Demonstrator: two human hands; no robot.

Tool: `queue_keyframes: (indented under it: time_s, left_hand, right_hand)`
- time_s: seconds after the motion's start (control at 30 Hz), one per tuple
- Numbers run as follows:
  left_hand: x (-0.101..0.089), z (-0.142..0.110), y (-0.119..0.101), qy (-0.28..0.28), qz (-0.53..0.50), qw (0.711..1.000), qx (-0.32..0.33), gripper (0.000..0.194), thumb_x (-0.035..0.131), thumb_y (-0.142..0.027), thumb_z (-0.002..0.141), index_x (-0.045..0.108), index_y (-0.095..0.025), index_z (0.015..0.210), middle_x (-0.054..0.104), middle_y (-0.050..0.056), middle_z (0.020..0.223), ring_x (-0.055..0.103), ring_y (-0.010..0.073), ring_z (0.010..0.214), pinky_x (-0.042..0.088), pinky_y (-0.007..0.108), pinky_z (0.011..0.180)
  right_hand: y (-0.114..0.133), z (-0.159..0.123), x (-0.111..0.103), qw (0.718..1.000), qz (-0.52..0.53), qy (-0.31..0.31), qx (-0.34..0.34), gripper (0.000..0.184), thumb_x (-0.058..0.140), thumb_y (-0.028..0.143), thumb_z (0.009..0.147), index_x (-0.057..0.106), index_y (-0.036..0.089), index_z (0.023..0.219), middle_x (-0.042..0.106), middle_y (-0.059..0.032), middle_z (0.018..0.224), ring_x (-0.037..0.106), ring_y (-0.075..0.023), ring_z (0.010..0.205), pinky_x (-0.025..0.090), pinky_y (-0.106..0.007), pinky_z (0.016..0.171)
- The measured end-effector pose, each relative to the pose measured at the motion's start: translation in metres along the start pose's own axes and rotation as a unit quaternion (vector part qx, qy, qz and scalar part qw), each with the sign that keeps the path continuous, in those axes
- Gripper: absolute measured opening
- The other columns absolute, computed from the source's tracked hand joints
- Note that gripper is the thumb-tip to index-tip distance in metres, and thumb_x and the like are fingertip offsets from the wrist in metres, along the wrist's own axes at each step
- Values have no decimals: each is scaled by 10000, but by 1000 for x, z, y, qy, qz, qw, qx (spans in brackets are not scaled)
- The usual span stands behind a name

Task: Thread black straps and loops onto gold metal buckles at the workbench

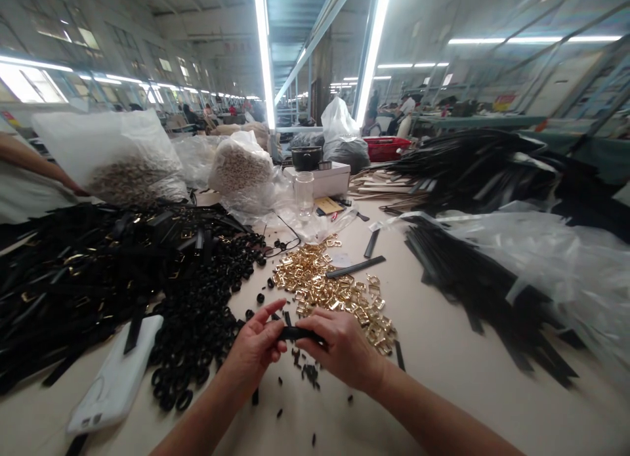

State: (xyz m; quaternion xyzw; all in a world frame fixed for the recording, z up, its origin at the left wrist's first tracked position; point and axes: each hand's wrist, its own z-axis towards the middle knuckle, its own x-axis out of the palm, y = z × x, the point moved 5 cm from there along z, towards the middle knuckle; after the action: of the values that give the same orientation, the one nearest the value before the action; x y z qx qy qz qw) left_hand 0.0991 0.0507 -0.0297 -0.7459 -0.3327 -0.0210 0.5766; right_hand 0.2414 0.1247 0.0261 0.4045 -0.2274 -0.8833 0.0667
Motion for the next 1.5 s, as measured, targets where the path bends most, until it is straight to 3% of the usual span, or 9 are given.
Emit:
queue_keyframes:
  time_s: [0.17,0.3,0.53,0.7,0.8,0.93,1.03,1.23,1.5]
  left_hand:
    - [1,-4,1,11,13,1000,1,670,851,-401,617,601,-184,1199,572,-23,697,516,51,465,352,140,415]
    - [4,-9,-6,70,150,982,87,365,751,-417,741,687,-169,1001,626,23,717,584,112,572,453,201,517]
    - [23,-25,-30,89,458,783,412,124,587,-196,875,699,-223,921,654,59,960,624,171,902,504,275,811]
    - [23,-39,-37,67,474,717,508,134,584,-116,851,662,-215,898,646,58,937,614,171,888,501,274,804]
    - [16,-40,-41,55,429,769,471,83,584,-186,866,634,-192,800,638,49,827,611,166,792,500,268,735]
    - [3,-20,-32,29,337,905,258,299,549,-419,888,614,-171,733,620,35,667,585,149,603,476,247,575]
    - [0,-9,-20,25,259,956,134,381,606,-523,819,615,-155,720,634,44,642,578,143,550,456,234,527]
    - [0,-6,-10,22,162,985,49,404,707,-532,723,603,-144,682,638,49,632,557,123,513,417,212,488]
    - [10,-12,-5,57,146,987,43,379,674,-505,771,613,-138,699,637,48,641,558,117,515,415,213,501]
  right_hand:
    - [-1,-1,2,1000,0,10,5,131,579,272,907,648,181,842,578,9,695,501,-86,594,338,-206,567]
    - [0,-1,1,1000,-25,14,-4,187,540,286,930,637,177,814,567,7,684,492,-88,592,308,-210,557]
    - [4,-3,6,995,-90,25,-17,211,558,297,914,603,170,751,569,4,677,491,-98,575,266,-235,535]
    - [-6,-1,5,997,-78,18,14,146,600,262,883,612,177,765,585,11,693,517,-97,591,287,-227,543]
    - [-13,3,-8,997,-66,-14,35,118,596,239,884,623,171,791,591,8,697,512,-92,588,302,-216,554]
    - [-9,5,-18,998,-46,-34,17,137,571,250,900,627,166,808,586,4,689,504,-90,590,320,-210,559]
    - [-3,3,-14,999,-44,-19,-5,143,565,265,902,617,169,810,582,7,683,494,-89,580,322,-213,548]
    - [2,2,-7,999,-40,-7,14,194,571,357,915,630,185,983,626,-20,789,573,-117,668,406,-221,605]
    - [8,2,-6,1000,-19,-2,9,198,526,347,951,635,183,966,609,-18,768,553,-104,643,398,-208,599]
